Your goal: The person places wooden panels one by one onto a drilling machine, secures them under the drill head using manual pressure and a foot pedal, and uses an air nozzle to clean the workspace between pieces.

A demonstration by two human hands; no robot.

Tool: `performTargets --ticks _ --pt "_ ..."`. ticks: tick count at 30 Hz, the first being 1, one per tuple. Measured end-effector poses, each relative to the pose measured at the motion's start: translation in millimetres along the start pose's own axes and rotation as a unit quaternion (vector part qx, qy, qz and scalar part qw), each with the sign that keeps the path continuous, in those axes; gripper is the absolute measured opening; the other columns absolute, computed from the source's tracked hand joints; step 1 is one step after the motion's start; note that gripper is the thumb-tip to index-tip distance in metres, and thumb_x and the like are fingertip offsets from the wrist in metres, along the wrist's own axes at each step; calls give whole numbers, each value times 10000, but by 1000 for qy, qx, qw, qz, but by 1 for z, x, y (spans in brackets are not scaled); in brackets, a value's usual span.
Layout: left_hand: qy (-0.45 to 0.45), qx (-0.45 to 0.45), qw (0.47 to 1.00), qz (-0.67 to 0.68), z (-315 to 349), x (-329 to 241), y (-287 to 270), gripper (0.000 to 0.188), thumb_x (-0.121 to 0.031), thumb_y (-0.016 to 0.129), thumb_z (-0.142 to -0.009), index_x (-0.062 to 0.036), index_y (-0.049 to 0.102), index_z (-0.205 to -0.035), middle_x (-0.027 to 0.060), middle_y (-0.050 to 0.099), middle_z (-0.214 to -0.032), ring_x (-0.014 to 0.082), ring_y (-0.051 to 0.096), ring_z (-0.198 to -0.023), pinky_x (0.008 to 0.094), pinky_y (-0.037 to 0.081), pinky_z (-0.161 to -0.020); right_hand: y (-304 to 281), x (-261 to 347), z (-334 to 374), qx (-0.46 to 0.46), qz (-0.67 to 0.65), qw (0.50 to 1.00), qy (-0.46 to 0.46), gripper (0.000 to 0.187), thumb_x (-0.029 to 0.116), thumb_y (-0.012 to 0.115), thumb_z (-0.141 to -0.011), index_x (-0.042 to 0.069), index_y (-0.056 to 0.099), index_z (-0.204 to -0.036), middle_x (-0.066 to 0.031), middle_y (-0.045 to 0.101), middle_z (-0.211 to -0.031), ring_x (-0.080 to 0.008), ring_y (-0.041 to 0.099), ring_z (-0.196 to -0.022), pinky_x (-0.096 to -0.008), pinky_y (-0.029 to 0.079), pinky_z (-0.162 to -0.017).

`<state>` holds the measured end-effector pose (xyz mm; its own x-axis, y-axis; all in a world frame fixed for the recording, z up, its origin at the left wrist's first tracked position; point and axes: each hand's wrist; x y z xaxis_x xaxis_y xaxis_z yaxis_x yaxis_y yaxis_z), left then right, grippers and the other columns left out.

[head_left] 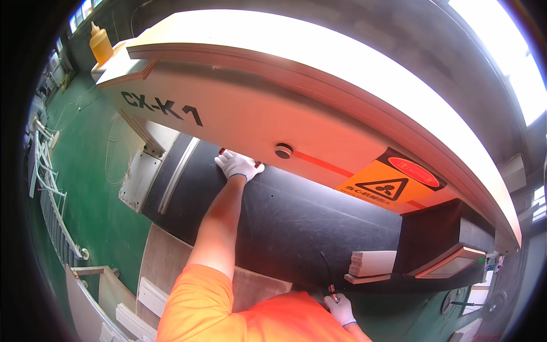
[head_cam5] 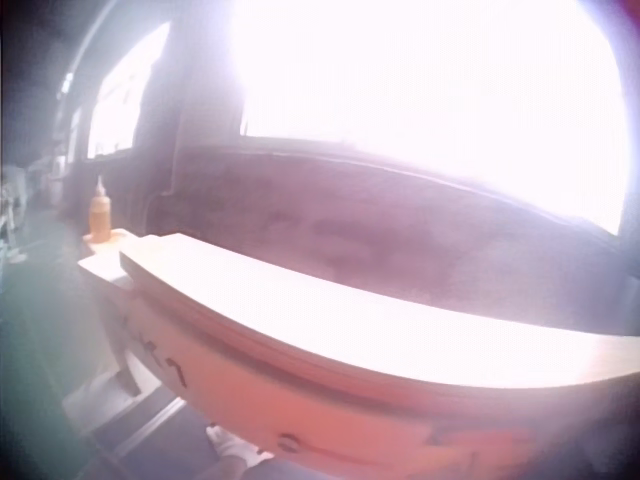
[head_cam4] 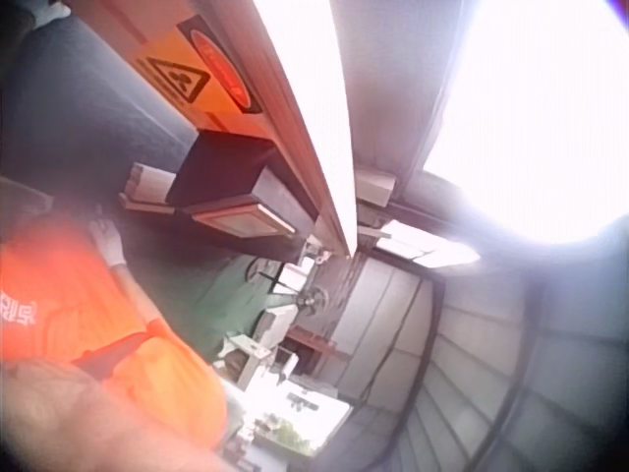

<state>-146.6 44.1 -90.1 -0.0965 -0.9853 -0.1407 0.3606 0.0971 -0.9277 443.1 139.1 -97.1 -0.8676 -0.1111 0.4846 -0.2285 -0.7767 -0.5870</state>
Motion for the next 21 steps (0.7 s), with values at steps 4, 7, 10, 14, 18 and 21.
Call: performTargets --ticks 4,7,10,14,18,21 --pt "16 -20 999 -18 2 5 2 1009 -788 661 -877 -173 504 -1661 263 378 -1708 429 285 -1603 609 115 -1334 -5 28 -3 64 -10 998 3 477 441 766 -959 -27 736 -1045 -197 768 -902 -345 757 -859 -441 574 -816" --pt "5 -43 999 -21 8 3 5 993 -830 617 -899 -196 520 -1656 263 402 -1703 440 278 -1609 620 119 -1335 -2 41 -12 87 13 995 -52 459 449 748 -973 -8 748 -1011 -165 772 -886 -315 756 -840 -426 577 -834" --pt "28 -13 999 -44 13 2 -3 914 -835 563 -931 -330 471 -1687 256 371 -1743 468 252 -1628 643 101 -1345 14 33 -28 84 9 992 -98 453 466 724 -985 16 757 -947 -115 764 -836 -265 745 -800 -402 571 -831" --pt "40 -30 998 -23 43 17 19 1261 -767 815 -740 -18 390 -1662 244 422 -1633 424 294 -1585 578 61 -1370 0 67 -16 131 -79 986 -60 359 359 736 -978 24 701 -852 -70 718 -735 -175 688 -675 -352 550 -684" --pt "156 -109 981 -29 134 31 84 1364 -707 901 -580 145 400 -1519 243 459 -1485 421 394 -1488 575 169 -1333 9 46 -34 143 -167 975 -19 418 415 702 -995 44 726 -805 -49 707 -721 -167 690 -709 -347 512 -697" --pt "250 -130 959 2 222 39 121 1127 -691 919 -513 23 482 -1268 180 506 -1266 395 491 -1259 549 340 -1172 -11 81 -22 202 -248 944 82 361 391 752 -1030 46 725 -928 -25 678 -749 -119 624 -609 -288 486 -610"
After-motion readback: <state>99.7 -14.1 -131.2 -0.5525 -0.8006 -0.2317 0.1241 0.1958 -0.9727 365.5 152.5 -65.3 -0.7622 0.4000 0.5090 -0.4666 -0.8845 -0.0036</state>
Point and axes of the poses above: each hand's wrist, its own z-axis away from the middle knuckle, its own y-axis out of the palm, x = y × z
